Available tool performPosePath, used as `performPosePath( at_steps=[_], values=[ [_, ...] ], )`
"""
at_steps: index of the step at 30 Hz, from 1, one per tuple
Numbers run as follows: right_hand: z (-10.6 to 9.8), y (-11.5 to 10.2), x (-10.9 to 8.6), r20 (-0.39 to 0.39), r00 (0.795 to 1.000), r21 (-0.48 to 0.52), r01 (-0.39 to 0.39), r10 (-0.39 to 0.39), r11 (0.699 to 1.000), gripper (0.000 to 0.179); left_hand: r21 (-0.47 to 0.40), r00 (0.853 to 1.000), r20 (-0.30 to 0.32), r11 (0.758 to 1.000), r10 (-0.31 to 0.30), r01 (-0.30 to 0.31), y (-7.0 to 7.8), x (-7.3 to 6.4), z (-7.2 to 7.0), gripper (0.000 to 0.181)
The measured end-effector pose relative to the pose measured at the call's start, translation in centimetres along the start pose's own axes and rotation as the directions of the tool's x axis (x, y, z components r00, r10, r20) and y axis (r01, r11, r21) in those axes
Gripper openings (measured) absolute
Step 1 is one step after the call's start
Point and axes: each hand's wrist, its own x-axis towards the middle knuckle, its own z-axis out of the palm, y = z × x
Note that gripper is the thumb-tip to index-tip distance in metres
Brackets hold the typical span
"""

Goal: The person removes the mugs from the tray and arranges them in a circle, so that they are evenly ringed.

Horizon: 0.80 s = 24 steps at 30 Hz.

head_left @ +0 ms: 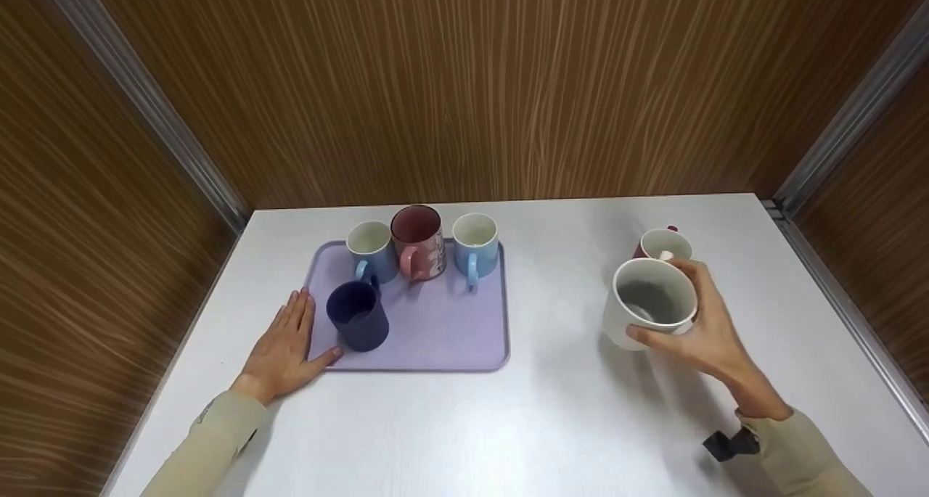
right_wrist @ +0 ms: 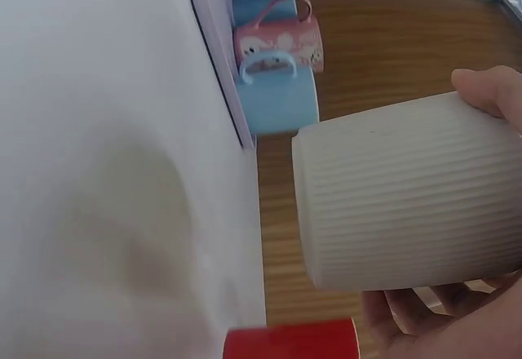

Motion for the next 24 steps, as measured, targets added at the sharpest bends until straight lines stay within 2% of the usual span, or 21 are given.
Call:
performPosePath(
  at_steps=[10, 17, 24],
  values=[
    [-3.6, 1.5, -0.4, -0.057, 0.998, -0.128, -0.038, 0.031, 0.991, 0.102, -0.005, 1.0, 0.0, 1.0, 0.003, -0.003, 0.0, -0.1, -0.1, 0.108],
    [-5.5, 3.5, 0.0, -0.096, 0.995, -0.15, -0.043, 0.029, 0.988, 0.099, -0.008, 1.0, 0.021, 1.0, -0.008, 0.008, -0.2, -0.2, 0.0, 0.108],
    [-7.1, 5.7, 0.5, -0.121, 0.987, -0.211, -0.131, 0.107, 0.969, 0.099, -0.008, 0.999, 0.035, 1.0, -0.015, 0.015, -0.2, 0.0, -0.1, 0.11]
  ],
)
